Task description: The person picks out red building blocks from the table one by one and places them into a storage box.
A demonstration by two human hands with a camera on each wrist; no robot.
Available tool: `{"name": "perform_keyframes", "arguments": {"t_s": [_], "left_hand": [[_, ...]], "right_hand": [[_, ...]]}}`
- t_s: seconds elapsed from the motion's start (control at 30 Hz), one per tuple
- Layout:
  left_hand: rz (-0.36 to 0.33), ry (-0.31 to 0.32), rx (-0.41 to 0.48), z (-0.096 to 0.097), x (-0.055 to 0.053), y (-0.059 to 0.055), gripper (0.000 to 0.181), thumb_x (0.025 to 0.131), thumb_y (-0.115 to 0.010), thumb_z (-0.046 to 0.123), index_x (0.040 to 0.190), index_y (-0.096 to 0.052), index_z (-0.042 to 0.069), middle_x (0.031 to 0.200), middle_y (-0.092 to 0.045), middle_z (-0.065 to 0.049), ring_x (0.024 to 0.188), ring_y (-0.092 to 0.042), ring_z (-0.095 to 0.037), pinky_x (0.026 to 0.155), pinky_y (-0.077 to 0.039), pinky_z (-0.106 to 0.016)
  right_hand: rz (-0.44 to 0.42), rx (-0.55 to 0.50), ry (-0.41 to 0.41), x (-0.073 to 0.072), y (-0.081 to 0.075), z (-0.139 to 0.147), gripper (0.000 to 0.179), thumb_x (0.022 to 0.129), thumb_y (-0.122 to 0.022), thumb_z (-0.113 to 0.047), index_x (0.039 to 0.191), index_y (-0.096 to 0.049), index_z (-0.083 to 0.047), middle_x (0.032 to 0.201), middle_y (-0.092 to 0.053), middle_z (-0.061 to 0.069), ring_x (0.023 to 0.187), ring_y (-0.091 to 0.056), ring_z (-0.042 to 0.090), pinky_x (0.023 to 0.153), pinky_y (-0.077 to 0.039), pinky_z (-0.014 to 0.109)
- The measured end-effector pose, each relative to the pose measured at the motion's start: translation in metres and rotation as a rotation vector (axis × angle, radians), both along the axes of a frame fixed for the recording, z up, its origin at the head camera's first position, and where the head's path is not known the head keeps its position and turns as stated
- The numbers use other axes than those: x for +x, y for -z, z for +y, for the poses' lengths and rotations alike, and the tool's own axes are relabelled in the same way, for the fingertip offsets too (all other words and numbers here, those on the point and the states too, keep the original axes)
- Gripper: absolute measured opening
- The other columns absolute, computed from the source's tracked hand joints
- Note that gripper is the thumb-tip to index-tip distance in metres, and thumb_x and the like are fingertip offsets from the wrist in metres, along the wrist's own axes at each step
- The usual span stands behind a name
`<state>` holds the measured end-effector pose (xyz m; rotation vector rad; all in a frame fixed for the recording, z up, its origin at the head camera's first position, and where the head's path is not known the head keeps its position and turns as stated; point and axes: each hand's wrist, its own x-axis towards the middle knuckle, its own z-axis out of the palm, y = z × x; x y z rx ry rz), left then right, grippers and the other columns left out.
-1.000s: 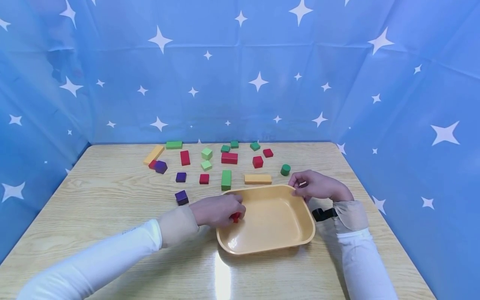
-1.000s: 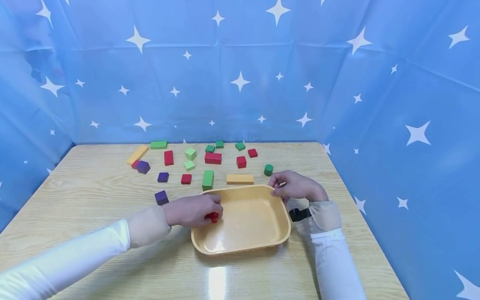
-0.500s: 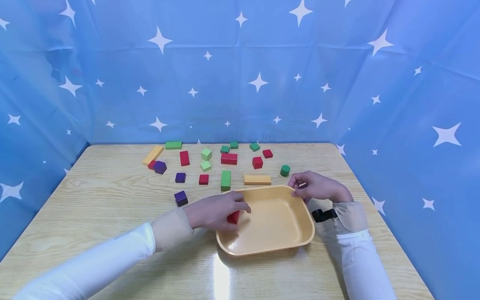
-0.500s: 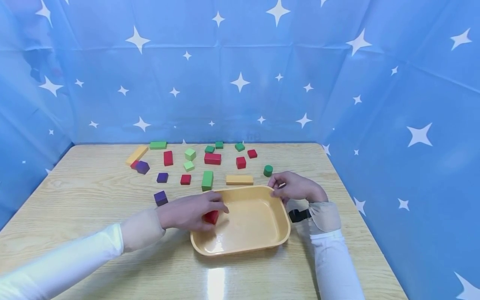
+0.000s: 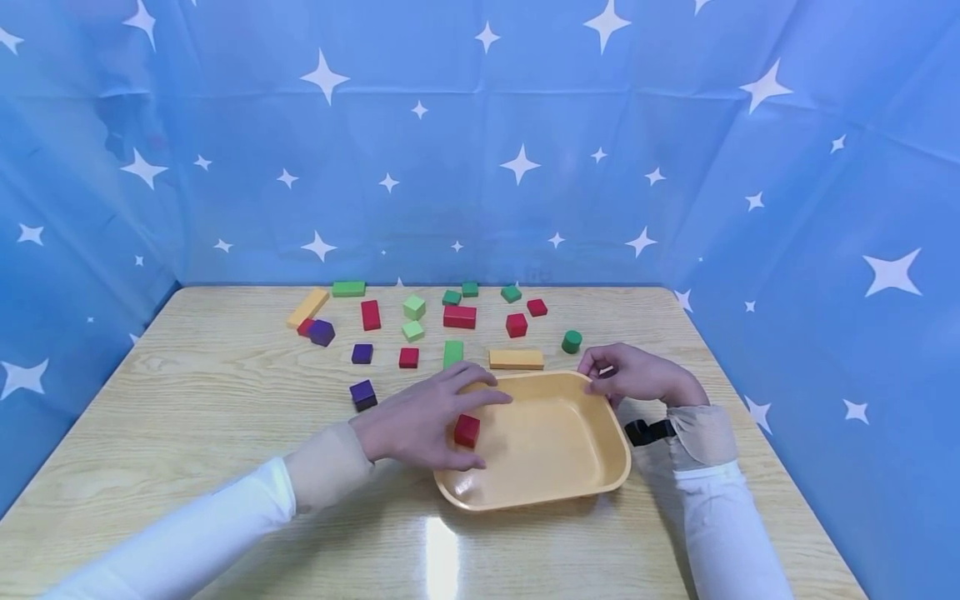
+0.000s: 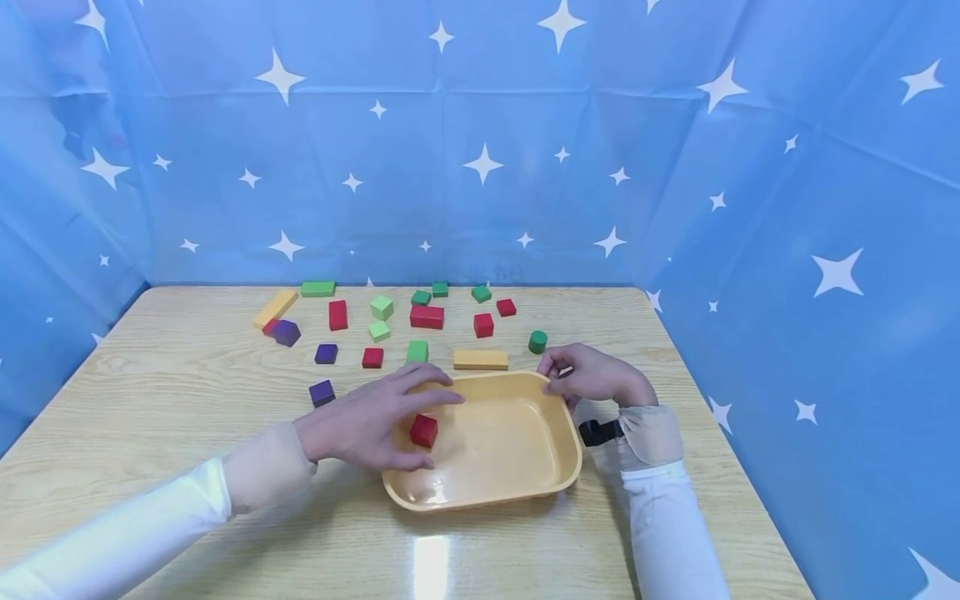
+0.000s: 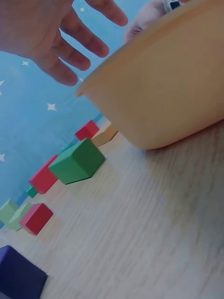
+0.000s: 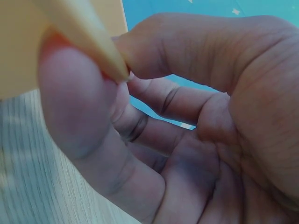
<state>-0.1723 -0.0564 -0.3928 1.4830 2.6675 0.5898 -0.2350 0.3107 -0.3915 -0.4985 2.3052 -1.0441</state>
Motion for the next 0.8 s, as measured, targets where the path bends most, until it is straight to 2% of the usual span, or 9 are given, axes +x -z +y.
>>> {"name": "perform_keyframes", "arguments": {"t_s": [0.27,0.43,0.7,0.8], "left_hand": [[0.027,-0.14,-0.004,-0.012,-0.007,-0.001,0.092,0.079,-0.075,0.069,0.157,-0.036,0.037,0.158,-0.04,0.0,0.147,-0.035,-0.02,0.11,-0.05,-0.047],[0.056,-0.214,0.012,-0.022,-0.017,0.001,0.097,0.078,-0.074,0.071,0.159,-0.033,0.036,0.16,-0.038,-0.002,0.15,-0.033,-0.025,0.111,-0.048,-0.052],[0.009,-0.346,0.032,-0.045,-0.036,0.003,0.102,0.077,-0.074,0.073,0.161,-0.028,0.038,0.164,-0.032,-0.005,0.154,-0.027,-0.033,0.109,-0.046,-0.063],[-0.003,-0.399,0.031,-0.056,-0.044,0.005,0.104,0.076,-0.075,0.074,0.161,-0.027,0.038,0.165,-0.03,-0.005,0.153,-0.028,-0.031,0.106,-0.05,-0.061]], "right_hand": [[0.008,-0.001,-0.003,0.0,0.0,0.001,0.017,0.095,-0.068,-0.009,0.108,-0.062,0.001,0.095,-0.063,0.012,0.074,-0.063,0.016,0.063,-0.061,0.039],[0.013,0.002,-0.005,0.0,0.0,0.0,0.018,0.095,-0.068,-0.01,0.108,-0.062,0.001,0.096,-0.063,0.012,0.074,-0.063,0.016,0.063,-0.061,0.038],[0.002,0.007,0.004,0.001,-0.001,-0.001,0.018,0.096,-0.068,-0.01,0.109,-0.061,0.001,0.095,-0.063,0.012,0.075,-0.064,0.018,0.064,-0.062,0.04],[-0.003,0.005,0.007,0.001,-0.001,-0.001,0.018,0.096,-0.067,-0.01,0.109,-0.061,0.001,0.095,-0.063,0.012,0.075,-0.064,0.018,0.064,-0.062,0.042]]}}
